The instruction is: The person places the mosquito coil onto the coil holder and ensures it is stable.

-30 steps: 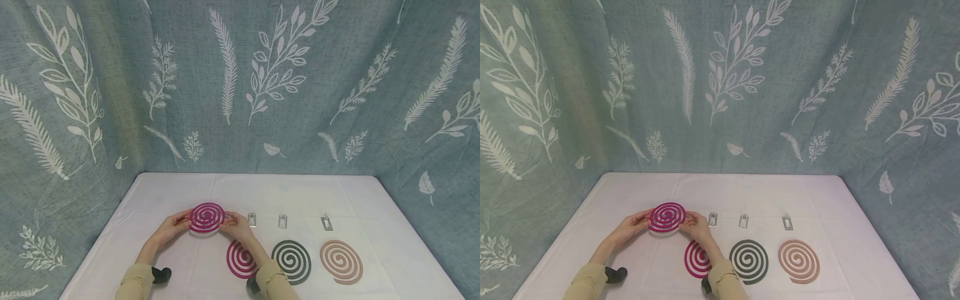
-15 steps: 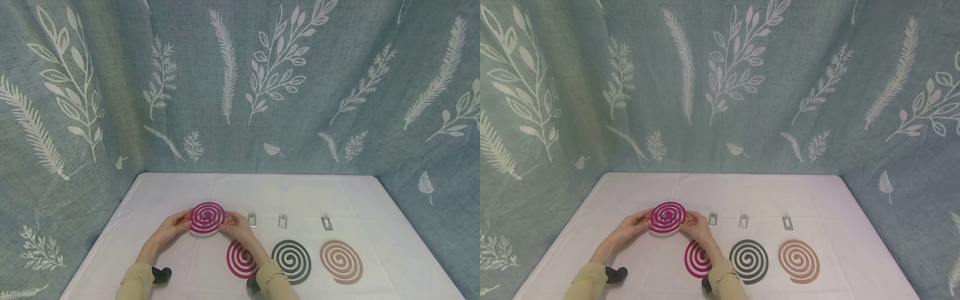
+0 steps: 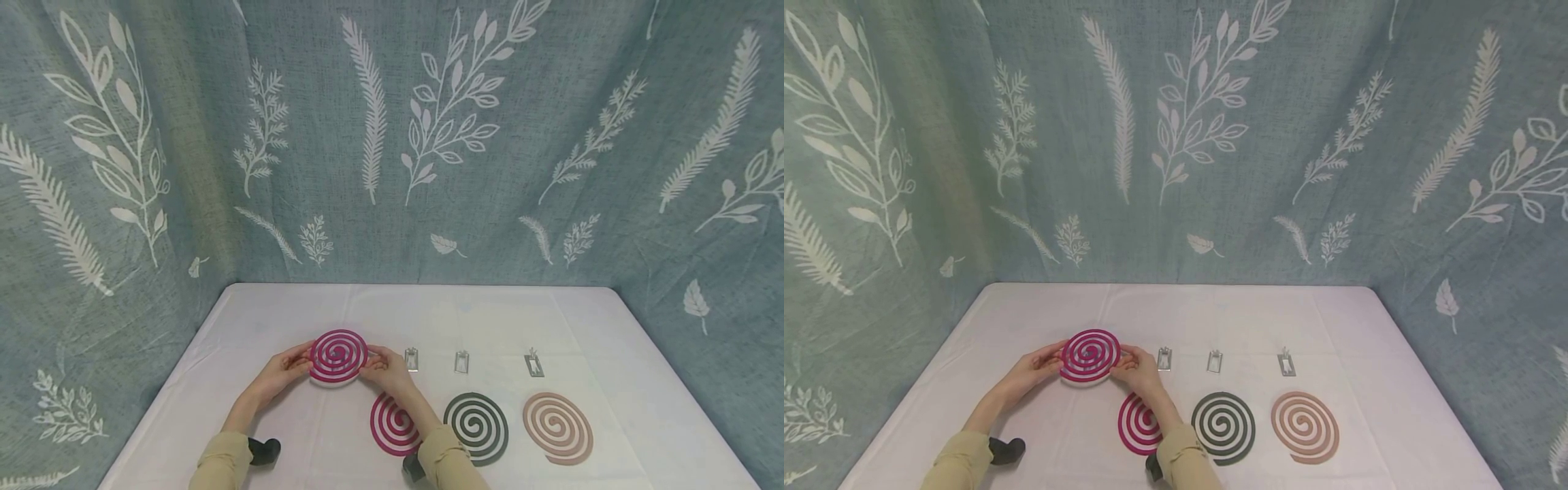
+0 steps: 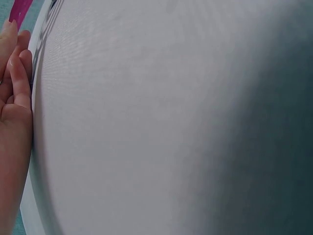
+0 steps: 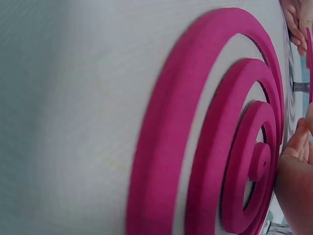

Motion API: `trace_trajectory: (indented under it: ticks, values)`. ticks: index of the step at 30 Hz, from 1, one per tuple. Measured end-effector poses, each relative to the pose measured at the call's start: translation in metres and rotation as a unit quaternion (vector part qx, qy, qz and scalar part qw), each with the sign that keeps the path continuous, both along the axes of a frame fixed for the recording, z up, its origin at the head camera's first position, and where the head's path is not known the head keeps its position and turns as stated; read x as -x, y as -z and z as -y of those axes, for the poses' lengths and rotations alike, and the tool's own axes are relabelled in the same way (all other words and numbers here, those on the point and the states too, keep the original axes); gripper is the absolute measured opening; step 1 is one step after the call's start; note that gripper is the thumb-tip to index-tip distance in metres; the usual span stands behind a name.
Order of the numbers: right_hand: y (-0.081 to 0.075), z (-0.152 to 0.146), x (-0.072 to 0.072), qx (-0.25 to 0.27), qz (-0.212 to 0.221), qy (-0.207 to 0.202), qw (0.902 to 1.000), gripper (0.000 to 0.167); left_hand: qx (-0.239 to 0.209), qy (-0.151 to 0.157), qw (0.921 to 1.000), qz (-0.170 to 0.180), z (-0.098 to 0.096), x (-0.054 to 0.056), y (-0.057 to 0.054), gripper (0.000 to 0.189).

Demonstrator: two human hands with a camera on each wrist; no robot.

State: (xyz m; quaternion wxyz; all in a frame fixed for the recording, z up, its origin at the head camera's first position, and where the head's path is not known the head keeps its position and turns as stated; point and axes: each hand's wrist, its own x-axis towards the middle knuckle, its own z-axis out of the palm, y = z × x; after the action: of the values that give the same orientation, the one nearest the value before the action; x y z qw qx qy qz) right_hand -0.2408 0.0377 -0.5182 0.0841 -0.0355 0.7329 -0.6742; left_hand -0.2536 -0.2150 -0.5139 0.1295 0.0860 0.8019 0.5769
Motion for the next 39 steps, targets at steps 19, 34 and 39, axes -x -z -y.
trace_trajectory:
  ticks: [19, 34, 39]
  values:
    - [0.003, 0.001, 0.003, -0.005, 0.006, 0.008, 0.9999, 0.05, 0.002, -0.007, 0.9999, -0.007, 0.0, 0.001, 0.003, 0.06]
    - [-0.034, 0.0, -0.019, -0.012, -0.012, 0.009, 0.9998, 0.046, 0.006, -0.01, 0.9999, -0.01, -0.002, -0.003, -0.001, 0.056]
    - [-0.031, 0.0, -0.019, -0.007, -0.016, 0.007, 0.9998, 0.046, 0.011, -0.016, 0.9997, -0.012, -0.002, -0.002, 0.001, 0.056]
